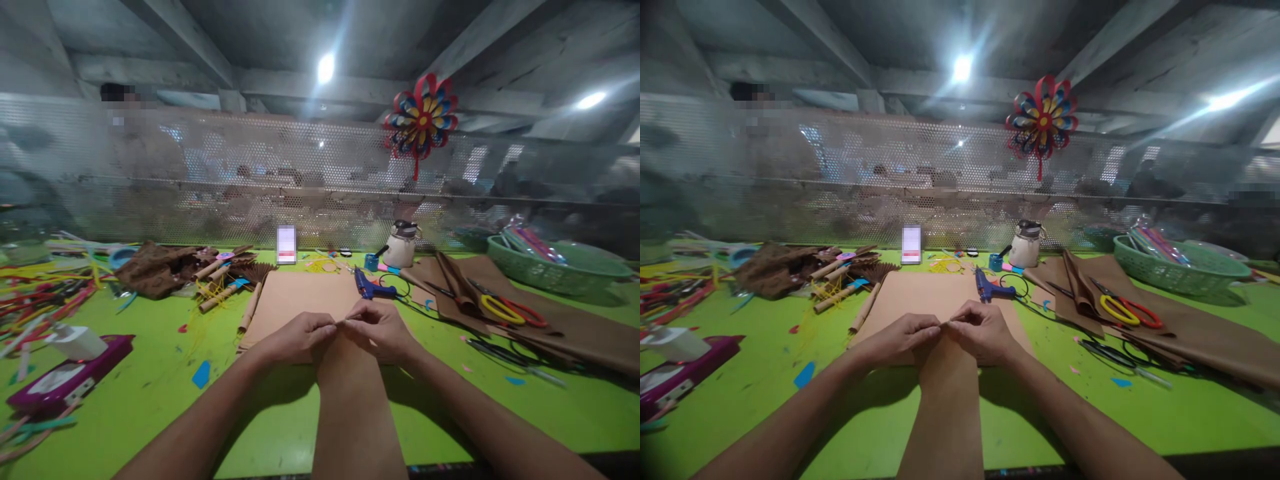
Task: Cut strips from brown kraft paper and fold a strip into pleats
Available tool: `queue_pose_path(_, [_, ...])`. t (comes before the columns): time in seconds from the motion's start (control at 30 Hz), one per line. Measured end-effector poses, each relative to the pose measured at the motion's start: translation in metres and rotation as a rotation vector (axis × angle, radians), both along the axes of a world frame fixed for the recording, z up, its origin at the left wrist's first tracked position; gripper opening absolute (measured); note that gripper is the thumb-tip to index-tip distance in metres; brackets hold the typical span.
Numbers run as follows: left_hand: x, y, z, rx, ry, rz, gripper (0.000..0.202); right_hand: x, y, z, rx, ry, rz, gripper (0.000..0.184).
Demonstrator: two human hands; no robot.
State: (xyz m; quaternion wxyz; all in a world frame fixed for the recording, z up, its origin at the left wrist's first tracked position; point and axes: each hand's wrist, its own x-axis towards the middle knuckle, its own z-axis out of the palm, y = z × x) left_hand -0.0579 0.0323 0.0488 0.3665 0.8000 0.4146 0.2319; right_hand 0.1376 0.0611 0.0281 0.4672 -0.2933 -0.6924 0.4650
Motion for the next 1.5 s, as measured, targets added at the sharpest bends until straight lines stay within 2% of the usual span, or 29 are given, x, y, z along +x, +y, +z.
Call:
queue_pose_path(0.13, [0.000,0.001,-0.002,0.001,-0.056,0.005,0.035,0.008,0.009,-0.002,-0.006,-0.038,0.017,0.021])
queue_pose_path(0.3, [0.002,0.003,-0.004,-0.011,-0.041,0.033,0.036,0.013,0.016,-0.005,0.023,-0.062,-0.050,0.022])
queue_pose_path(0.53, [0.004,0.010,-0.023,0.148,0.064,0.156,0.034,0.003,0.006,-0.006,0.193,-0.151,-0.164,0.018])
queue_pose_path(0.7, [0.005,0.011,-0.031,0.086,-0.019,0.178,0.035,-0.001,0.009,-0.018,0.234,-0.120,-0.206,0.018])
queue_pose_path(0.9, [0.007,0.011,-0.030,-0.046,-0.133,0.126,0.033,-0.003,0.008,-0.019,0.135,-0.014,-0.226,0.020])
queue_pose_path(1.13, [0.008,0.007,-0.018,-0.027,-0.054,0.130,0.034,0.000,0.008,-0.012,-0.001,-0.005,-0.166,0.026])
queue_pose_path(1.27, [0.006,0.008,-0.016,0.038,-0.004,0.118,0.034,0.005,0.010,-0.008,0.018,-0.066,-0.054,0.025])
queue_pose_path(1.5, [0.003,0.010,-0.020,0.046,0.014,0.123,0.034,0.004,0.014,-0.013,0.062,-0.093,-0.092,0.022])
